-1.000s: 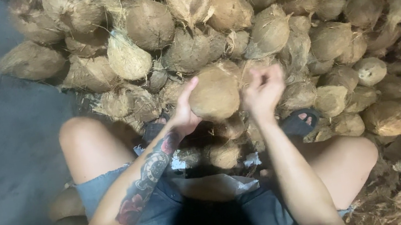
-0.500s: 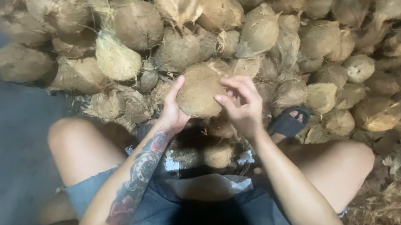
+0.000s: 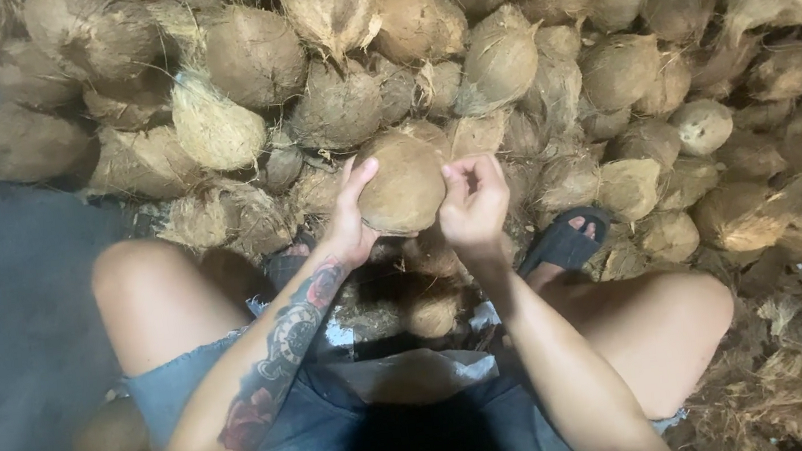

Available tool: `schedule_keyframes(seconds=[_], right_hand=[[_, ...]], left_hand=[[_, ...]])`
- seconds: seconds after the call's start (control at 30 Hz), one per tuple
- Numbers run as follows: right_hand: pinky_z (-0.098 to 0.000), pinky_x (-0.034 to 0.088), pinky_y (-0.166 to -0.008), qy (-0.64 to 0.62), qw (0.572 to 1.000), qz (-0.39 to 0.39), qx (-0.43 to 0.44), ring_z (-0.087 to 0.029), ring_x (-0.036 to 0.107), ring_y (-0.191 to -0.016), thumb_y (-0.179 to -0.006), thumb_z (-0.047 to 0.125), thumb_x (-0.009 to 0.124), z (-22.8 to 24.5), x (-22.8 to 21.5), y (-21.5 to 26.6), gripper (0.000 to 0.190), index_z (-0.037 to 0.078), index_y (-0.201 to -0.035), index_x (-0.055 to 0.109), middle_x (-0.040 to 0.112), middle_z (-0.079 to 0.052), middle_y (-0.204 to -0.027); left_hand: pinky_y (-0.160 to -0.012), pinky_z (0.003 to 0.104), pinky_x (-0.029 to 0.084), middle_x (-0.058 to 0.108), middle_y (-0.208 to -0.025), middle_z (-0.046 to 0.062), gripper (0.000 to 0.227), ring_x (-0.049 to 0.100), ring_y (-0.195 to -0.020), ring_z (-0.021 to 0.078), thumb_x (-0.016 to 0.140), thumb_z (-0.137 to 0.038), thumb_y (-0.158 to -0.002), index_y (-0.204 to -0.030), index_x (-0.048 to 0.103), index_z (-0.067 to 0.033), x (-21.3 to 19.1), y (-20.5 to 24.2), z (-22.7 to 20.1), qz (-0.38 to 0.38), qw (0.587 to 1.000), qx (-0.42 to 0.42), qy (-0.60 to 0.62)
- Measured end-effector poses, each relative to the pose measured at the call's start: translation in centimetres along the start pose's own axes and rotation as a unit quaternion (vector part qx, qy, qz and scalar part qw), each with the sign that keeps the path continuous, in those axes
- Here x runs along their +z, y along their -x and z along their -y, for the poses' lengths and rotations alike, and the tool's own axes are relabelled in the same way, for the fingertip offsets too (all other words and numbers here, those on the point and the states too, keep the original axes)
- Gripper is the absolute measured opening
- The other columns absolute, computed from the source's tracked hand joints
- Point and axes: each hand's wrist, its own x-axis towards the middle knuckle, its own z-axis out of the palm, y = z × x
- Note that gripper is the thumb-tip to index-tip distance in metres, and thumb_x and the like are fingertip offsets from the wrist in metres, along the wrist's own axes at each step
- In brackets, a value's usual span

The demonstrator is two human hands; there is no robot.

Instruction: The person sits on the floor and repeatedly peels the fibrous husk off coconuts by hand. They rotate each coconut and pull away strands of husk, then place the cleaned coconut aside.

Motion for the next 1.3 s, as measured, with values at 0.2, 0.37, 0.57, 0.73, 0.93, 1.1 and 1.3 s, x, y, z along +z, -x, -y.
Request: schedule_keyframes(seconds=[0.2,0.37,0.57,0.73,0.93,1.1,1.3], right_hand=[[-0.0305,0.047,-0.075,-0.152,0.978,0.131,0.065,-0.017,0.058,-0.084,-0.098,0.006,0.076,2.9,-0.7,-1.3,0.024,0.006,-0.120,0.066,0.065,-0.007,-0.095],[-0.0304,0.047,-0.067,-0.097,0.992,0.074,-0.031,-0.021,0.061,-0.073,-0.095,0.003,0.080,-0.5,0.6,0.6,0.011,0.005,-0.087,0.071,0.067,-0.008,-0.083],[-0.0295,0.048,-0.063,-0.038,0.997,-0.034,0.055,-0.021,0.062,-0.066,-0.099,0.007,0.075,-1.5,1.5,0.8,0.019,0.007,-0.083,0.063,0.068,-0.009,-0.075],[-0.0229,0.044,-0.055,-0.034,0.979,-0.081,0.182,-0.010,0.056,-0.064,-0.099,0.011,0.073,-2.8,2.2,-0.6,0.015,0.006,-0.087,0.067,0.068,-0.004,-0.074],[-0.0174,0.036,-0.058,-0.185,0.950,-0.092,0.233,-0.006,0.051,-0.059,-0.101,0.010,0.072,0.6,0.8,-1.8,0.015,0.007,-0.087,0.067,0.059,0.003,-0.065],[-0.0352,0.049,-0.094,-0.182,0.981,0.066,0.022,-0.022,0.065,-0.101,-0.093,0.003,0.081,-1.6,1.1,-0.3,0.008,0.002,-0.097,0.074,0.067,-0.014,-0.101],[-0.0210,0.048,-0.049,-0.342,0.890,-0.080,0.291,-0.013,0.064,-0.057,-0.101,0.003,0.070,-1.4,1.5,-0.7,0.015,0.005,-0.087,0.064,0.063,-0.003,-0.071]], left_hand=[[-0.098,0.070,0.055,0.055,-0.153,0.022,0.082,0.062,-0.130,0.0458,0.077,-0.048,-0.088,-0.159,0.045,-0.0247,3.9,3.4,-2.9,-0.024,0.998,-0.040,0.050],[-0.100,0.069,0.056,0.055,-0.152,0.021,0.082,0.063,-0.130,0.0448,0.079,-0.043,-0.089,-0.160,0.043,-0.0231,1.1,0.9,-0.7,0.002,1.000,-0.014,0.025],[-0.100,0.066,0.057,0.057,-0.145,0.022,0.074,0.064,-0.127,0.0442,0.078,-0.043,-0.090,-0.154,0.049,-0.0197,0.1,0.2,0.6,0.028,1.000,0.014,0.001],[-0.096,0.064,0.060,0.061,-0.133,0.022,0.061,0.066,-0.120,0.0425,0.076,-0.042,-0.091,-0.145,0.056,-0.0187,0.2,0.0,0.8,0.047,0.998,0.038,-0.024],[-0.098,0.062,0.060,0.063,-0.136,0.023,0.070,0.067,-0.120,0.0403,0.079,-0.041,-0.087,-0.148,0.052,-0.0178,1.8,1.1,-0.9,0.046,0.999,0.019,0.011],[-0.093,0.061,0.062,0.071,-0.132,0.020,0.072,0.073,-0.113,0.0361,0.076,-0.054,-0.086,-0.140,0.064,-0.0078,1.4,1.3,-1.9,0.017,0.993,-0.067,0.092],[-0.096,0.064,0.060,0.072,-0.132,0.020,0.069,0.073,-0.115,0.0392,0.076,-0.052,-0.086,-0.139,0.067,-0.0087,1.8,1.3,-1.4,0.032,0.994,-0.074,0.078]])
